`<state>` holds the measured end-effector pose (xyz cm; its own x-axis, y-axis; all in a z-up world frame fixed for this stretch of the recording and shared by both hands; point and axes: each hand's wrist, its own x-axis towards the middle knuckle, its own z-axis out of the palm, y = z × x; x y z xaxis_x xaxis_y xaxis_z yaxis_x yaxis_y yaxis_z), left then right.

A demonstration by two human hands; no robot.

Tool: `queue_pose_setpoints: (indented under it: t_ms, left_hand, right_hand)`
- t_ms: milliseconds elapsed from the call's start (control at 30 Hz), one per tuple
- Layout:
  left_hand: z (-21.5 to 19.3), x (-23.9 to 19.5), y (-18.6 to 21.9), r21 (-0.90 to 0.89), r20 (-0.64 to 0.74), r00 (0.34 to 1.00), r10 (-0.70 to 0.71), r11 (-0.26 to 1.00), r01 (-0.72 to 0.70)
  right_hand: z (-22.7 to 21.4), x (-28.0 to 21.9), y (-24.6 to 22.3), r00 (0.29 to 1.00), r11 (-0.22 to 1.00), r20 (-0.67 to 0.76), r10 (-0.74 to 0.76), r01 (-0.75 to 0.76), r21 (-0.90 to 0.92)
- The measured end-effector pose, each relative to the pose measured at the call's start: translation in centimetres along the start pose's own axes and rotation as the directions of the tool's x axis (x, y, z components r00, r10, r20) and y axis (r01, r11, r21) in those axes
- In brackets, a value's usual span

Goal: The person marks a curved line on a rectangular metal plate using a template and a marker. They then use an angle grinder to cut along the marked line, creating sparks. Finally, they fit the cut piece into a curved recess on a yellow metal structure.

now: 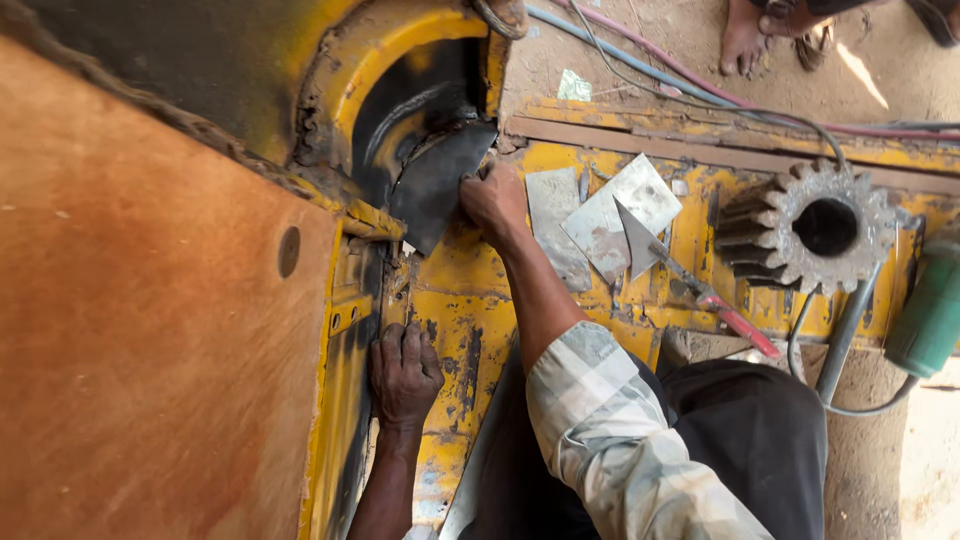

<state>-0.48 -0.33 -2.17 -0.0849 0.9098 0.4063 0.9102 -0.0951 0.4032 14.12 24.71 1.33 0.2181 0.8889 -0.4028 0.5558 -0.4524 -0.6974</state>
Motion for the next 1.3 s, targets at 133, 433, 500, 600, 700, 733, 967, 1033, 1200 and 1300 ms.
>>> queue_pose_setpoints:
  t_ms: [133, 433, 500, 600, 700, 733, 967, 1033, 1200, 1300]
  left_hand:
    - [-0.5, -0.4, 0.1, -0.007, -0.003, 1.000, 0.017, 1.000, -0.017]
    - [-0.5, 0.1, 0.2, -0.020, 0.019, 1.000, 0.003, 1.000, -0.003]
    - [-0.5, 0.3, 0.3, -0.025, 0.016, 1.000, 0.005, 1.000, -0.004]
    - [-0.7, 0.3, 0.3, -0.028, 0.009, 1.000, 0.007, 1.000, -0.007]
    - [-0.8, 0.5, 0.1, -0.025, 0.016, 1.000, -0.004, 1.000, 0.005]
    - [-0.8, 0.5, -0.1, -0.021, 0.018, 1.000, -0.009, 1.000, 0.009]
    - [-0.8, 0.0, -0.2, 0.041, -0.015, 1.000, 0.002, 0.999, -0.001]
    - [-0.6, 0.1, -0.3, 0.000, 0.009, 1.000, -0.007, 1.000, 0.007]
    - [-0.8, 0.0, -0.4, -0.029, 0.017, 1.000, -0.014, 0.999, 0.014]
    - [-0.8, 0.1, 0.0, -0.010, 0.033, 0.999, -0.025, 1.000, 0.026]
  right_hand:
    - [0.2, 0.7, 1.3, 0.995, 0.995, 0.028, -0.094, 0.094, 0.013]
    - [-1.2, 0.6, -0.4, 0.972, 0.967, 0.224, 0.073, -0.124, 0.223]
    - [-1.7, 0.3, -0.9, 0.957, 0.946, 0.273, 0.093, -0.170, 0.277]
    - [-1.8, -0.3, -1.3, 0.975, 0.950, 0.221, 0.025, -0.092, 0.297]
    - [-1.6, -0.5, -1.6, 0.971, 0.936, 0.236, 0.034, -0.114, 0.333]
    - [-1.3, -0.6, -1.7, 0.964, 0.926, 0.264, 0.016, -0.114, 0.361]
    - [0.3, -4.4, 0.2, 0.986, 0.930, 0.126, 0.108, -0.145, 0.337]
    - [1.1, -5.5, 1.3, 0.984, 0.877, 0.035, 0.176, -0.173, 0.448]
    - [2.4, -4.7, 2.7, 0.922, 0.551, -0.074, 0.379, -0.161, 0.819]
    - [2.0, -2.6, 2.3, 0.903, 0.410, 0.000, 0.430, -0.195, 0.891]
